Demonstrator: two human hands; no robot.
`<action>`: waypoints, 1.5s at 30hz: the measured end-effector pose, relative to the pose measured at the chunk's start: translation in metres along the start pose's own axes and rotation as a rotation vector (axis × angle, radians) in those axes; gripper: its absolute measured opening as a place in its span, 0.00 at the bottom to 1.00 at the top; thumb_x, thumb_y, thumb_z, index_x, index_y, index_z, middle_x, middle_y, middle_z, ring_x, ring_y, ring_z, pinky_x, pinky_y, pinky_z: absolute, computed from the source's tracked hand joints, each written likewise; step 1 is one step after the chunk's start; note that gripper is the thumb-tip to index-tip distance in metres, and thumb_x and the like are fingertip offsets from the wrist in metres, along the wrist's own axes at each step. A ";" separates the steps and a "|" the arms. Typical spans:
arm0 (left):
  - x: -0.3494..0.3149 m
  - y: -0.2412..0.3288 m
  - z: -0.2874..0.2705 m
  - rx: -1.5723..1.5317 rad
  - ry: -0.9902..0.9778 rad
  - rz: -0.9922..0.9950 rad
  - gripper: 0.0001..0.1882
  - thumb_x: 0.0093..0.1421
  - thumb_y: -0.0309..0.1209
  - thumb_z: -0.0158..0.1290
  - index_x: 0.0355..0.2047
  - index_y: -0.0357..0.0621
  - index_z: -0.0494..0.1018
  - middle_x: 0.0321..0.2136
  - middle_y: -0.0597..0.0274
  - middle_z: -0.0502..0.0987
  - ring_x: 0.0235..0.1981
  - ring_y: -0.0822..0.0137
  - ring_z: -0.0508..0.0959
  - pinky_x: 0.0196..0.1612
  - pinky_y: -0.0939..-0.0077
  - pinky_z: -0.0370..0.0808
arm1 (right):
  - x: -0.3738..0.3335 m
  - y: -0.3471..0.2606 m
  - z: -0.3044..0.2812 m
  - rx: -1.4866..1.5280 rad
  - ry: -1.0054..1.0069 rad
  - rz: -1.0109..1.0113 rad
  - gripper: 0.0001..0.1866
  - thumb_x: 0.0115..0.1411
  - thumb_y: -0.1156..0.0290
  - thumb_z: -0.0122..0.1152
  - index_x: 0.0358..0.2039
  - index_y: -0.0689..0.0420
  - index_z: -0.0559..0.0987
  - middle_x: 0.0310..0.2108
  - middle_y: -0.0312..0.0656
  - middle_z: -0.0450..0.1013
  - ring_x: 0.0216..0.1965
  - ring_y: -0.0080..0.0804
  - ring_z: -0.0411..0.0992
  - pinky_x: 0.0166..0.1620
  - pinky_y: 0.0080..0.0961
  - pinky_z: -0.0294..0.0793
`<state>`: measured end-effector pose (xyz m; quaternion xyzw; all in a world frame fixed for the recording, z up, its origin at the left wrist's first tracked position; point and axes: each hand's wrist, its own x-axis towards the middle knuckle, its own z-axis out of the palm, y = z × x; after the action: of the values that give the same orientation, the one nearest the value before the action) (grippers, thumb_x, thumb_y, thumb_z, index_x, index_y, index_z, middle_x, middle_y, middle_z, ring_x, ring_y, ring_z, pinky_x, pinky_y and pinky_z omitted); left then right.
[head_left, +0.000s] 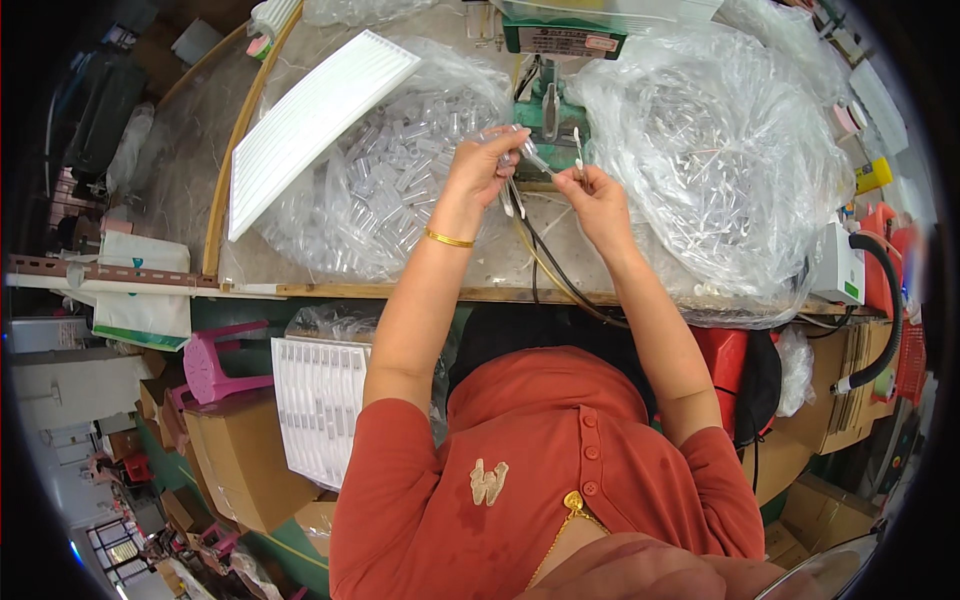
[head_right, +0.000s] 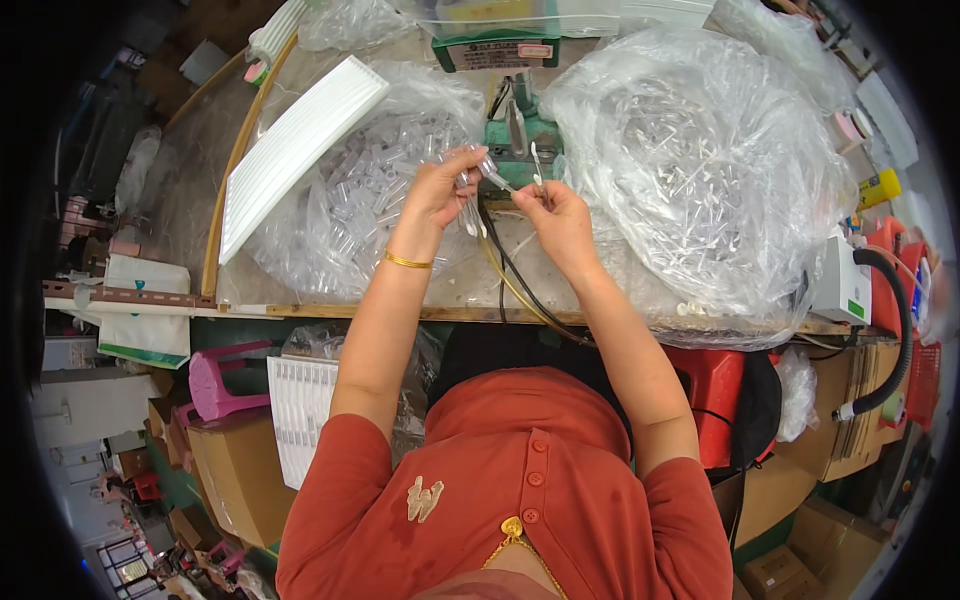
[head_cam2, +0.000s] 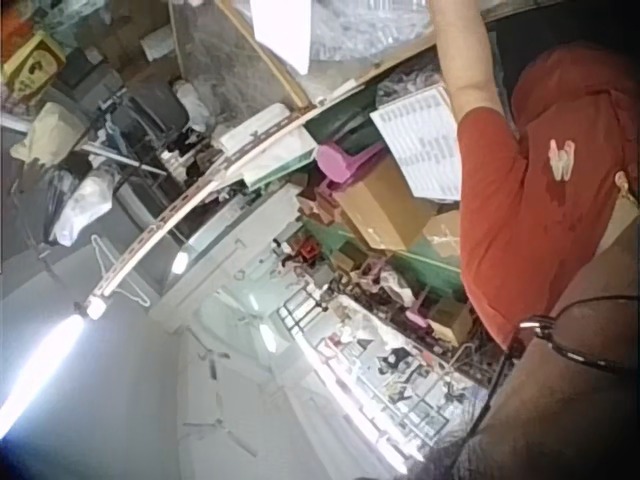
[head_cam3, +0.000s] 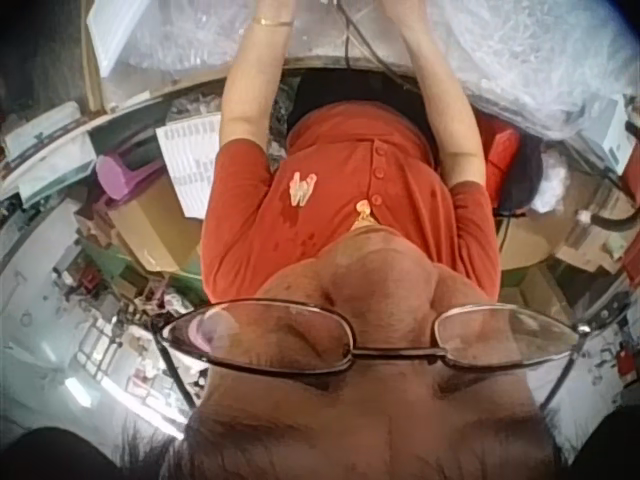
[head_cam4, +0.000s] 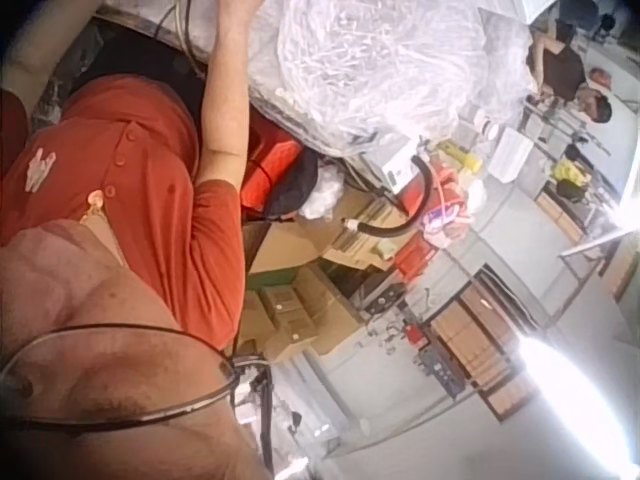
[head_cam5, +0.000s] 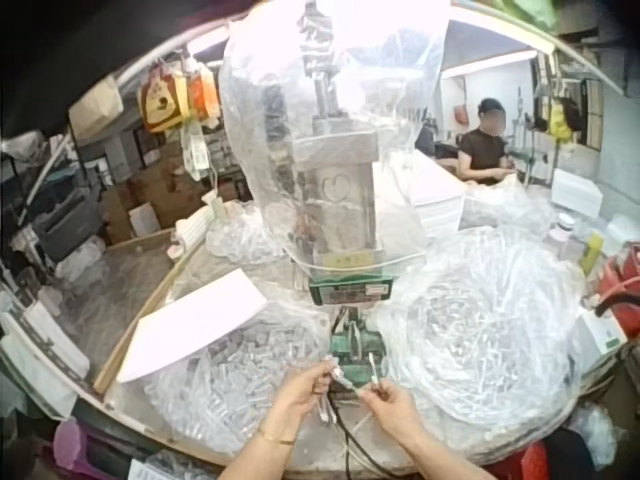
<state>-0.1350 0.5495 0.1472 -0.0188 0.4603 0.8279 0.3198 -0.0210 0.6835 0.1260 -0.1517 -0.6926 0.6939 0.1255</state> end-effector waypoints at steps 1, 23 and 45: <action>0.001 0.000 0.005 0.076 -0.006 0.037 0.14 0.43 0.24 0.61 0.29 0.37 0.68 0.18 0.68 0.69 0.14 0.79 0.64 0.14 0.89 0.54 | 0.003 0.003 0.000 -0.019 0.040 -0.072 0.07 0.51 0.69 0.59 0.27 0.59 0.75 0.19 0.27 0.66 0.20 0.12 0.59 0.24 0.11 0.58; 0.047 0.036 0.062 0.638 -0.039 0.553 0.13 0.40 0.23 0.62 0.27 0.36 0.72 0.23 0.65 0.72 0.21 0.76 0.70 0.24 0.85 0.68 | 0.082 -0.010 0.025 0.123 0.445 -0.166 0.19 0.53 0.56 0.55 0.19 0.60 0.70 0.16 0.35 0.67 0.18 0.21 0.61 0.24 0.20 0.62; 0.014 0.042 0.024 1.590 0.033 0.603 0.13 0.39 0.31 0.54 0.24 0.36 0.72 0.26 0.47 0.75 0.28 0.51 0.76 0.34 0.64 0.72 | 0.016 -0.001 -0.044 0.099 -0.144 0.144 0.13 0.50 0.71 0.60 0.32 0.68 0.76 0.27 0.42 0.74 0.27 0.23 0.72 0.33 0.15 0.72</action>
<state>-0.1626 0.5597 0.1883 0.3231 0.8950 0.3075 -0.0030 -0.0195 0.7300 0.1268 -0.1445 -0.6519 0.7437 0.0328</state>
